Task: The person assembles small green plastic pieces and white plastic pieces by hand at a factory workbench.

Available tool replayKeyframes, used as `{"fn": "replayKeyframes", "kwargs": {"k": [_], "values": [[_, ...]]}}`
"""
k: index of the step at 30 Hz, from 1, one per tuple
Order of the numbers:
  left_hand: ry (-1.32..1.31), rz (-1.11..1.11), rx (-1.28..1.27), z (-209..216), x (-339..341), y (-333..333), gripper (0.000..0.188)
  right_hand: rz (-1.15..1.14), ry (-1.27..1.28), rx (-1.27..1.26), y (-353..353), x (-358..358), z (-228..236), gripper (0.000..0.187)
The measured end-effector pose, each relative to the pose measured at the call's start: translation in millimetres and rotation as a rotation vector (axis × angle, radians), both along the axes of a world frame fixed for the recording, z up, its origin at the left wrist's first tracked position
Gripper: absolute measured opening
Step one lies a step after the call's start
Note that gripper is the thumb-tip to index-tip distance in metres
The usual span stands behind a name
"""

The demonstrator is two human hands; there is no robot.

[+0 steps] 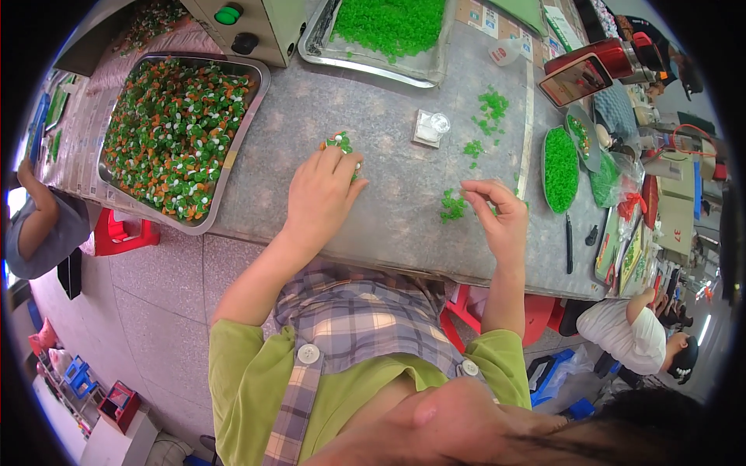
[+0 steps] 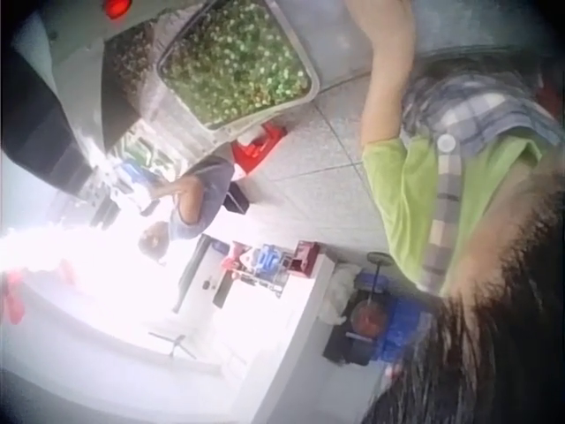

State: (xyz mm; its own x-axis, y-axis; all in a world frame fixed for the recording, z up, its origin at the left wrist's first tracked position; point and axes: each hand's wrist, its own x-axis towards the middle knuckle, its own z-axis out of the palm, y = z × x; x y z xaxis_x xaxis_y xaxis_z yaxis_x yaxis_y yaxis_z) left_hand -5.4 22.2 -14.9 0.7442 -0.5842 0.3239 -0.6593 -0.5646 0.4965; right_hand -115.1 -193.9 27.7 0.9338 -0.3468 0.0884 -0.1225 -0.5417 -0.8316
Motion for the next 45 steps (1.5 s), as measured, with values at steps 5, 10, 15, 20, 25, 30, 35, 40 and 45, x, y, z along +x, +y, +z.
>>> {"fn": "replayKeyframes", "kwargs": {"k": [5,10,15,20,25,30,35,40,45], "values": [[0.014,-0.036,0.012,-2,-5,5,0.026,-0.029,0.076,0.234,12,1,-6,0.010],[0.099,-0.080,0.007,0,-9,11,0.022,0.038,-0.020,0.104,17,6,-8,0.009],[0.506,-0.072,-0.143,23,-5,7,0.014,0.031,-0.038,0.447,25,8,-8,0.010],[0.893,-0.255,-0.478,16,-10,-18,0.011,0.114,-0.138,0.034,32,14,1,0.012],[1.320,-0.309,-0.534,16,-10,-31,0.017,0.219,-0.335,-0.342,33,17,-1,0.017],[1.503,-0.354,-0.614,12,-10,-31,0.012,0.280,-0.305,-0.262,31,17,-3,0.016],[0.841,-0.297,-0.439,18,-13,-32,0.008,0.118,0.096,0.571,24,17,-9,0.015],[0.355,-0.314,-0.397,12,-10,-36,0.010,0.172,0.262,0.902,12,26,-16,0.011],[0.286,-0.227,-0.293,7,-9,-35,0.016,-0.001,0.062,0.680,-18,52,-19,0.011]]}}
